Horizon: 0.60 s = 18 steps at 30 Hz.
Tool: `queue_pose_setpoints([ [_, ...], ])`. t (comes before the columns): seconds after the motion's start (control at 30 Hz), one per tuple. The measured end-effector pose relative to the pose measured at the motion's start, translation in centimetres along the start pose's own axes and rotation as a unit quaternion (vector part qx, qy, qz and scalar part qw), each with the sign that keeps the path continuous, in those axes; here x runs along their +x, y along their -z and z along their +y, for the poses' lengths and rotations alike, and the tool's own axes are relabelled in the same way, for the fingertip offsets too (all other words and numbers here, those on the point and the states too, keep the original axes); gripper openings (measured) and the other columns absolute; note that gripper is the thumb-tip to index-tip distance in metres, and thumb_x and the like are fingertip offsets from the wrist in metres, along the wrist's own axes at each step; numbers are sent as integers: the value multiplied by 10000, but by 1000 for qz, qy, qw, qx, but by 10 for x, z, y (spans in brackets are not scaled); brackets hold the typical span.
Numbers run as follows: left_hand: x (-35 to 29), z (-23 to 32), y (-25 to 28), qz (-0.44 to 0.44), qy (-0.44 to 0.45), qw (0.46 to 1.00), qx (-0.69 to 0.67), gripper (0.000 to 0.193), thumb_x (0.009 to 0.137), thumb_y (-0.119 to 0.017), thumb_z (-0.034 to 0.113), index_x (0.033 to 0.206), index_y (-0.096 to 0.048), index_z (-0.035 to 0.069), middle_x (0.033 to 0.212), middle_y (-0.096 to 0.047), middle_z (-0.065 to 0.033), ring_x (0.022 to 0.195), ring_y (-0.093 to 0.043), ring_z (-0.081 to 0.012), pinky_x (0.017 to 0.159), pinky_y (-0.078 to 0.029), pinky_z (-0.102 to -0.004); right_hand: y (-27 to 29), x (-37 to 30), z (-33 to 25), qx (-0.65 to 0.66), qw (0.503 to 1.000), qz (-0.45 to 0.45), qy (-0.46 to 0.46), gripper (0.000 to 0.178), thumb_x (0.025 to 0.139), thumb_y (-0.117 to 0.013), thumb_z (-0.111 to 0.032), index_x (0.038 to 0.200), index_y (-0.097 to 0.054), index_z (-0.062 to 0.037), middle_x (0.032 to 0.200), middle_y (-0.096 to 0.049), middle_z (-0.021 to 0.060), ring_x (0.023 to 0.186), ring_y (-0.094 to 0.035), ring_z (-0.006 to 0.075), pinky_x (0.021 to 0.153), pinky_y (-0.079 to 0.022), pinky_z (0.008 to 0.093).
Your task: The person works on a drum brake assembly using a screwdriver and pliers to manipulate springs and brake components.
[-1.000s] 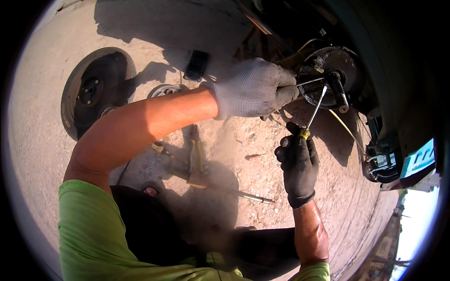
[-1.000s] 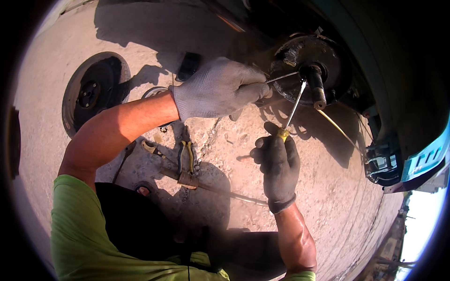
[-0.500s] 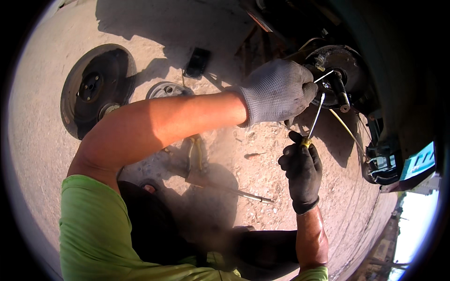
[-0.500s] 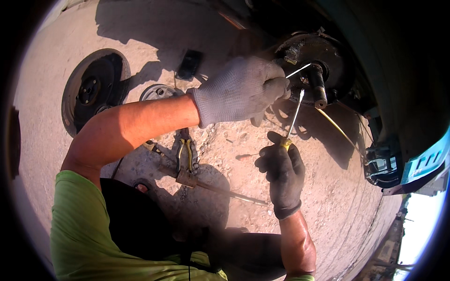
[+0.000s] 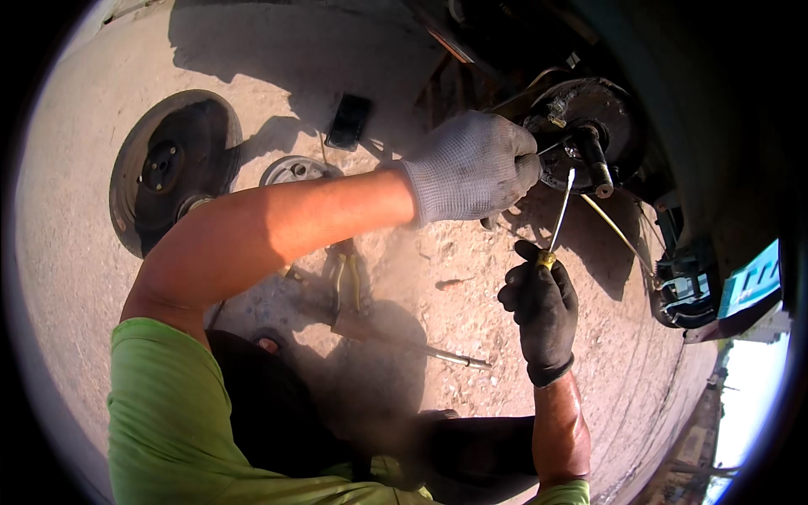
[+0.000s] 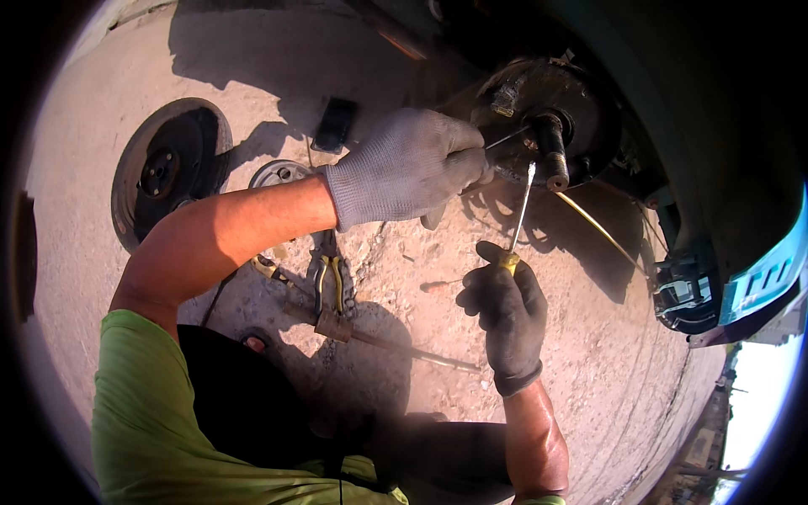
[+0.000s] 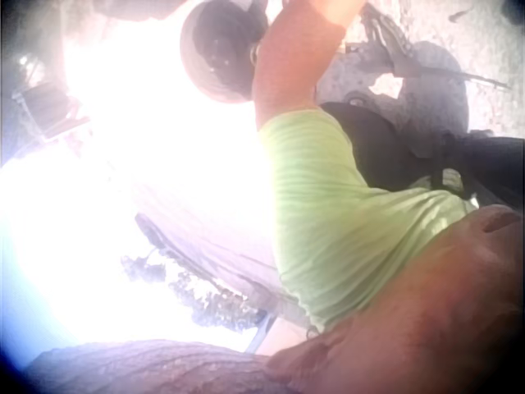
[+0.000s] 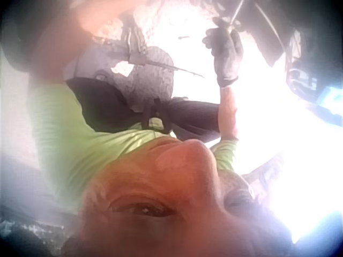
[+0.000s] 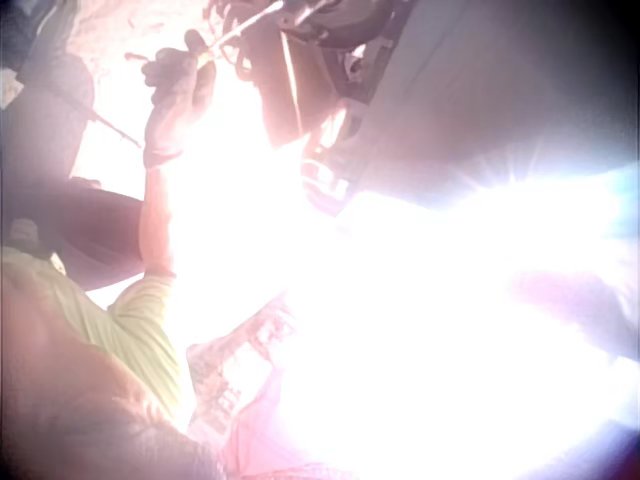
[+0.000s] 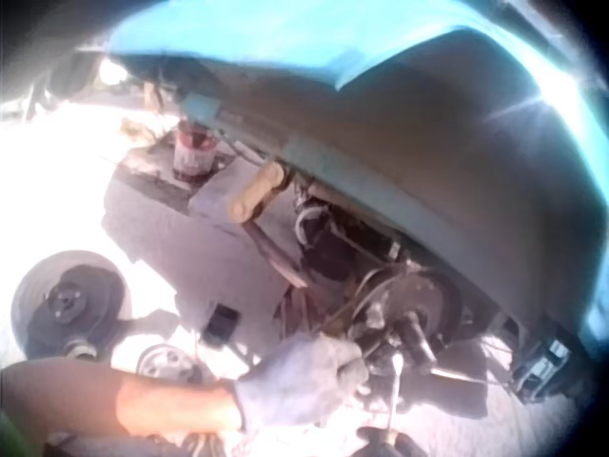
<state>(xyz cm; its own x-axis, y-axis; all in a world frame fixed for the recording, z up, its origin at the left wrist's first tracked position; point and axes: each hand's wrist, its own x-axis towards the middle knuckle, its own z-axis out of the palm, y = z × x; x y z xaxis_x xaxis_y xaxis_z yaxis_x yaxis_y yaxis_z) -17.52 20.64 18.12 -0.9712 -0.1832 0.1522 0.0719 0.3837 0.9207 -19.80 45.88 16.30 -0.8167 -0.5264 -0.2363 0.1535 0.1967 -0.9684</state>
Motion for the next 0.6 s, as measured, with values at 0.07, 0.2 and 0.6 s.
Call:
queue_pose_setpoints([
  [0.07, 2, 0, 0, 12, -23, 999, 27, 230, 965, -656, 214, 835, -720, 35, 792, -682, -106, 743, -709, -263, 672, -556, -375, 2, 2, -2, 3, 1000, -4, 10, 415, 1109, -487, -256, 1362, -588, 57, 937, -713, 74, 685, -647, 92, 550, -425, 187],
  [0.2, 5, -1, 1, 60, -116, 985, 116, 257, 974, -624, 241, 856, -722, 35, 784, -665, -137, 717, -691, -304, 671, -550, -421, 8, 3, -10, -15, 999, 28, 20, 420, 1105, -503, -277, 1346, -601, 53, 931, -718, 72, 685, -653, 90, 548, -426, 189],
  [0.6, 6, 29, 10, 65, -78, 971, 216, 284, 985, -599, 266, 853, -713, 42, 792, -700, -194, 769, -712, -397, 704, -562, -487, 42, -3, -34, -86, 996, 5, 1, 361, 1089, -504, -195, 1324, -633, 48, 907, -726, 87, 714, -669, 122, 636, -504, 239],
])
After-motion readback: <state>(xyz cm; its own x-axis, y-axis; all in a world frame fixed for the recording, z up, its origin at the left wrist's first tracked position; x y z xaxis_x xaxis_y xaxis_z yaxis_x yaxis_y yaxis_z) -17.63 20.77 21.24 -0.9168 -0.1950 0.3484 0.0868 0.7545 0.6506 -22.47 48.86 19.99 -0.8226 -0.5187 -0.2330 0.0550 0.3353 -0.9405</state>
